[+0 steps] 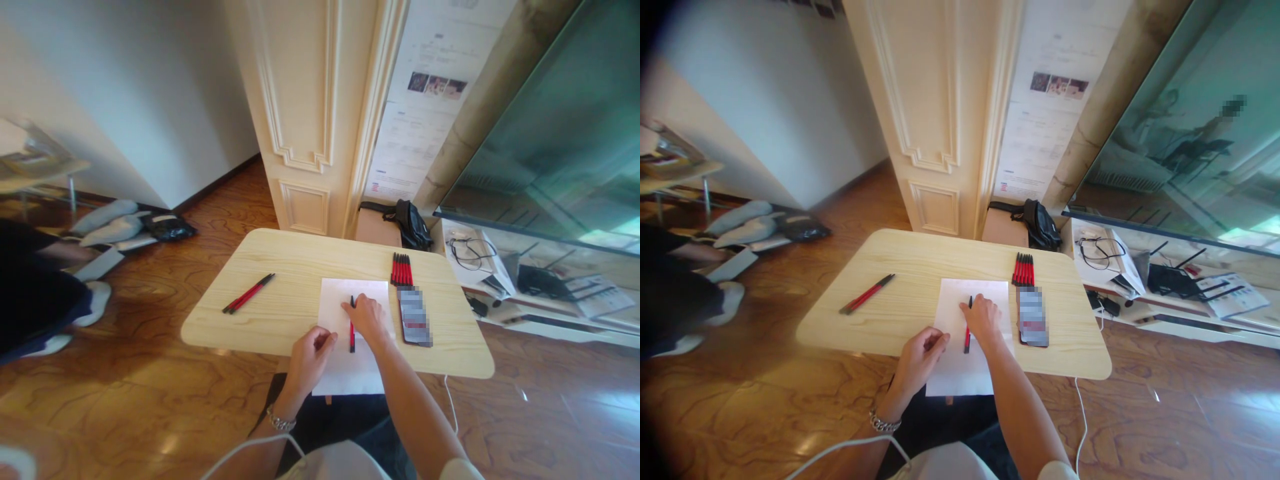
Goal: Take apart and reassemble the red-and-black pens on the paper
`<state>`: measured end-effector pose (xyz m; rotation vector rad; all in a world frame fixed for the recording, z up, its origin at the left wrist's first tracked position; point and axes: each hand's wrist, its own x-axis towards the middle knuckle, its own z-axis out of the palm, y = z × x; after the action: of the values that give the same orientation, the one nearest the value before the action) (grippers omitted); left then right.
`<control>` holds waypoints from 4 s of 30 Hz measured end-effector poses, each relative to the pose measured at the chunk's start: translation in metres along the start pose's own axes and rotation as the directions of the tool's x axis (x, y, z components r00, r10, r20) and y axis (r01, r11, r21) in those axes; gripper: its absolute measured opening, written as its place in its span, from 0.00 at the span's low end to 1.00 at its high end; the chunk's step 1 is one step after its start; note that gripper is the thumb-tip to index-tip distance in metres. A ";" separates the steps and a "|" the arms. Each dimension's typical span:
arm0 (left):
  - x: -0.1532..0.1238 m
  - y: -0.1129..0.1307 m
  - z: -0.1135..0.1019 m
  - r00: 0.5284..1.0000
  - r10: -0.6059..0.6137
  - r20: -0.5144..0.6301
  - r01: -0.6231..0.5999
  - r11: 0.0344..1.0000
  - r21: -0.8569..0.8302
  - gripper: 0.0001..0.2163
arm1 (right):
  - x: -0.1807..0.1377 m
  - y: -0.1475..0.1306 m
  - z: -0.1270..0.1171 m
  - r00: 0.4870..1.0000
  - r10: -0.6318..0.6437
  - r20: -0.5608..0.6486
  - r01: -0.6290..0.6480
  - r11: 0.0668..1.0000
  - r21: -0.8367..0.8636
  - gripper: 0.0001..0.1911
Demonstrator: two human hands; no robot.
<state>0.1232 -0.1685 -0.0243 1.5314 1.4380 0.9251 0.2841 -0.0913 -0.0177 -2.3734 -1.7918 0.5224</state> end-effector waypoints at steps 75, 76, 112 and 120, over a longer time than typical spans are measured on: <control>-0.004 0.018 0.050 0.966 -0.152 0.210 0.258 0.650 -0.715 0.15 | -0.047 0.019 0.001 0.986 -0.165 0.034 -0.020 0.086 0.996 0.16; -0.004 0.018 0.050 0.966 -0.152 0.209 0.257 0.651 -0.714 0.14 | -0.048 0.018 0.001 0.984 -0.174 0.037 -0.024 0.077 0.997 0.15; -0.013 0.001 0.042 0.960 -0.200 0.194 0.278 0.670 -0.688 0.12 | 0.004 0.020 -0.022 0.995 -0.083 -0.061 0.089 0.404 0.910 0.20; -0.010 -0.004 0.033 0.966 -0.233 0.113 0.238 0.625 -0.743 0.13 | -0.006 -0.010 0.023 0.972 -0.172 -0.160 0.213 0.933 0.291 0.08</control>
<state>0.1512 -0.1813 -0.0407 0.6878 0.9949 1.1523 0.2652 -0.0968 -0.0351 -1.9550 -1.7182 0.5568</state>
